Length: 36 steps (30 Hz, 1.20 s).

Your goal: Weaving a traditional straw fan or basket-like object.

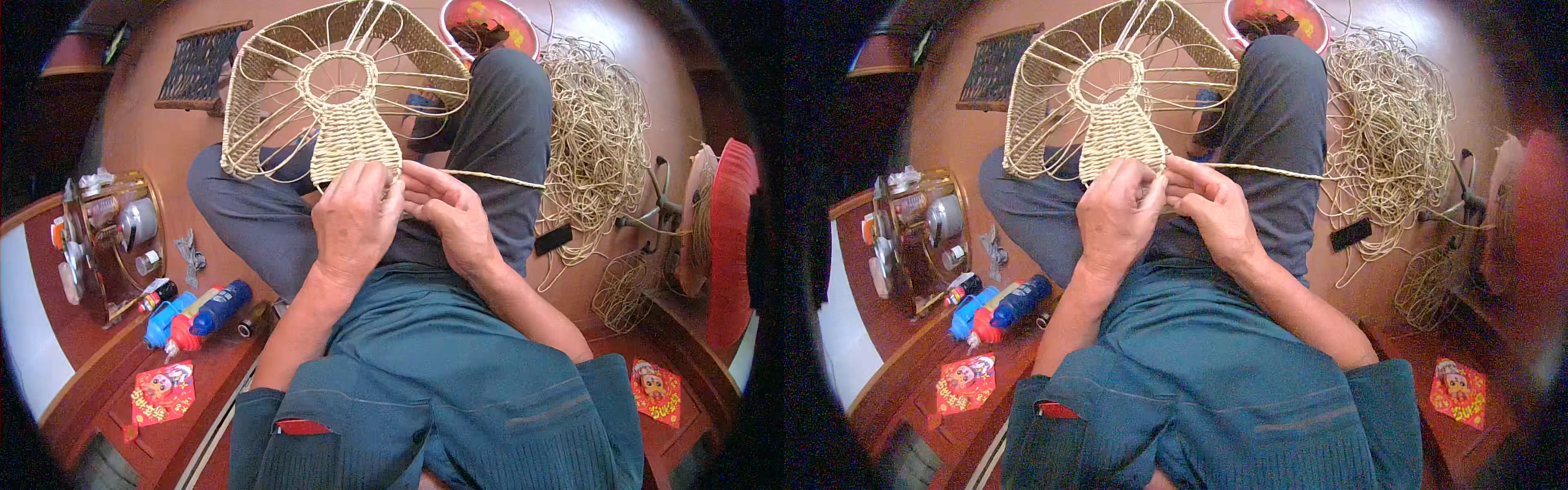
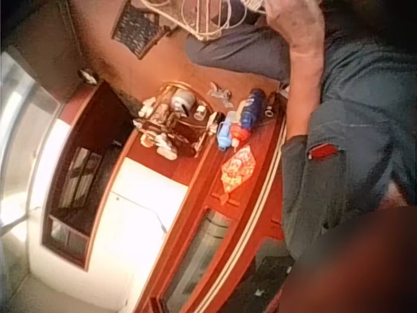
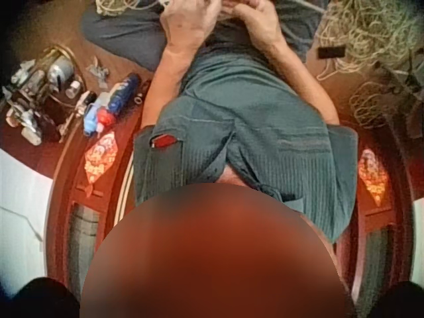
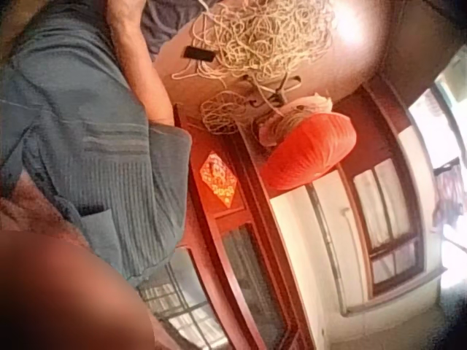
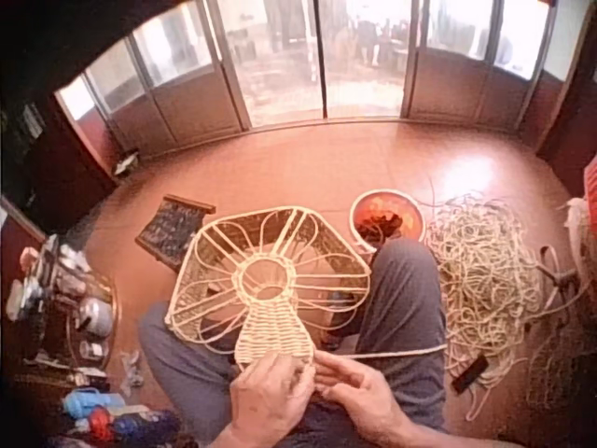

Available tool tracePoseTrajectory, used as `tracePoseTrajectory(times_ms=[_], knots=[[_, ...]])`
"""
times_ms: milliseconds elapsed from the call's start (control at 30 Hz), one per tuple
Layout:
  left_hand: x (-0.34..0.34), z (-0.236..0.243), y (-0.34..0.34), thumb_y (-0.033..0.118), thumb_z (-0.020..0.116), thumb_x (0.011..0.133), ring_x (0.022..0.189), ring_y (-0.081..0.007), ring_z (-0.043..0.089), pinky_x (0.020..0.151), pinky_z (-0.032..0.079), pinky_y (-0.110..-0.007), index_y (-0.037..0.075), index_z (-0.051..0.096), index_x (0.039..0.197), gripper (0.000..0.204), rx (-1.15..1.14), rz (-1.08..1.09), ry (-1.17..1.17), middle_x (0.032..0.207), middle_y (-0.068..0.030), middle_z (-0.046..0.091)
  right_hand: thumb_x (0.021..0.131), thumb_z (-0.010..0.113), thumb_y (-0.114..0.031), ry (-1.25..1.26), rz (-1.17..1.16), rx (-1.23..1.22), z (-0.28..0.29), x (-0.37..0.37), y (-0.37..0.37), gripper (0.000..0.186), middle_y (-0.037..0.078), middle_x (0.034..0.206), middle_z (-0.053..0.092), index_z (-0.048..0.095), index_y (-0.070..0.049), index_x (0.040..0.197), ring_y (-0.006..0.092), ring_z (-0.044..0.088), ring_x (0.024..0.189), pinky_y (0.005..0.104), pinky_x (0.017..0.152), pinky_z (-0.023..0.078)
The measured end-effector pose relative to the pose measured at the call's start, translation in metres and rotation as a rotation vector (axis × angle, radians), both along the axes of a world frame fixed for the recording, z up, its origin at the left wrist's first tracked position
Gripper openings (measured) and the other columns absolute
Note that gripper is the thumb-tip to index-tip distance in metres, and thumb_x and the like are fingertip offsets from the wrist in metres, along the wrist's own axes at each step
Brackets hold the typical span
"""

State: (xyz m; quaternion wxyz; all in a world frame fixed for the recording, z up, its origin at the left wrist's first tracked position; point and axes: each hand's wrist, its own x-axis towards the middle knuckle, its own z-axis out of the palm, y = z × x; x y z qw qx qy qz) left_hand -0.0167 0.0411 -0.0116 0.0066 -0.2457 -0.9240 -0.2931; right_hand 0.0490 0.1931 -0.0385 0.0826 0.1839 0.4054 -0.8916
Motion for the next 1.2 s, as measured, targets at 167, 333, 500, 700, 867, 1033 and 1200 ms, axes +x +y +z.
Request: tracePoseTrajectory(times_ms=[167, 333, 500, 700, 867, 1033, 1200], knots=[[-0.006, 0.017, -0.007, 0.006, 0.071, 0.094, 0.070, -0.0178, 0.062, 0.068, 0.052, -0.033, 0.003, 0.074, 0.103, 0.010, 0.204, 0.099, -0.294, 0.090, -0.0089, 0.068, 0.088, 0.058, 0.002, -0.061, 0.011, -0.130, -0.010, -0.001, 0.005, 0.070, 0.014, 0.138, 0.066, 0.044, 0.004, 0.157, 0.0199, 0.064, 0.123, 0.0324, 0.105, 0.051], [-0.010, 0.021, -0.012, 0.003, 0.067, 0.094, 0.072, -0.0175, 0.060, 0.069, 0.051, -0.033, 0.006, 0.077, 0.113, 0.022, 0.146, 0.031, -0.311, 0.087, -0.0084, 0.063, 0.086, 0.059, -0.003, -0.042, 0.107, -0.431, -0.008, -0.014, 0.004, 0.076, 0.007, 0.138, 0.066, 0.041, -0.004, 0.160, 0.0145, 0.063, 0.114, 0.0283, 0.096, 0.049], [-0.018, 0.023, -0.011, 0.002, 0.067, 0.093, 0.076, -0.0211, 0.062, 0.072, 0.052, -0.035, 0.007, 0.076, 0.115, 0.025, 0.120, -0.064, -0.273, 0.088, -0.0092, 0.062, 0.086, 0.058, -0.004, -0.020, 0.127, -0.412, -0.027, -0.017, 0.003, 0.072, 0.003, 0.133, 0.067, 0.044, -0.006, 0.157, 0.0111, 0.063, 0.111, 0.0267, 0.090, 0.049], [-0.022, 0.020, -0.016, 0.004, 0.070, 0.093, 0.085, -0.0305, 0.067, 0.075, 0.053, -0.039, 0.005, 0.073, 0.108, 0.015, 0.083, -0.133, -0.209, 0.092, -0.0130, 0.064, 0.089, 0.060, -0.007, -0.084, 0.060, -0.367, -0.019, -0.014, 0.003, 0.066, 0.003, 0.127, 0.068, 0.046, -0.005, 0.154, 0.0114, 0.065, 0.100, 0.0266, 0.085, 0.051], [-0.016, 0.014, -0.014, 0.004, 0.067, 0.096, 0.091, -0.0380, 0.067, 0.077, 0.054, -0.046, 0.003, 0.065, 0.106, 0.010, 0.073, -0.161, -0.114, 0.098, -0.0160, 0.062, 0.091, 0.067, -0.008, -0.114, 0.014, 0.168, -0.006, -0.011, -0.002, 0.048, 0.003, 0.112, 0.066, 0.056, -0.003, 0.137, 0.0127, 0.065, 0.085, 0.0283, 0.077, 0.053], [-0.016, 0.010, -0.012, 0.002, 0.062, 0.098, 0.092, -0.0403, 0.065, 0.076, 0.054, -0.049, 0.003, 0.057, 0.107, 0.010, 0.025, -0.260, 0.007, 0.098, -0.0170, 0.058, 0.089, 0.074, -0.005, 0.203, -0.021, 0.993, 0.003, -0.013, -0.007, 0.028, 0.008, 0.088, 0.058, 0.066, -0.003, 0.115, 0.0168, 0.057, 0.068, 0.0320, 0.066, 0.051], [-0.016, 0.013, -0.011, 0.001, 0.063, 0.097, 0.088, -0.0377, 0.069, 0.072, 0.056, -0.047, 0.006, 0.060, 0.111, 0.015, 0.124, -0.203, -0.093, 0.101, -0.0144, 0.063, 0.088, 0.077, -0.007, 0.225, -0.018, 1.028, 0.002, -0.016, -0.006, 0.018, 0.011, 0.085, 0.060, 0.070, -0.002, 0.104, 0.0210, 0.061, 0.068, 0.0351, 0.064, 0.052]])
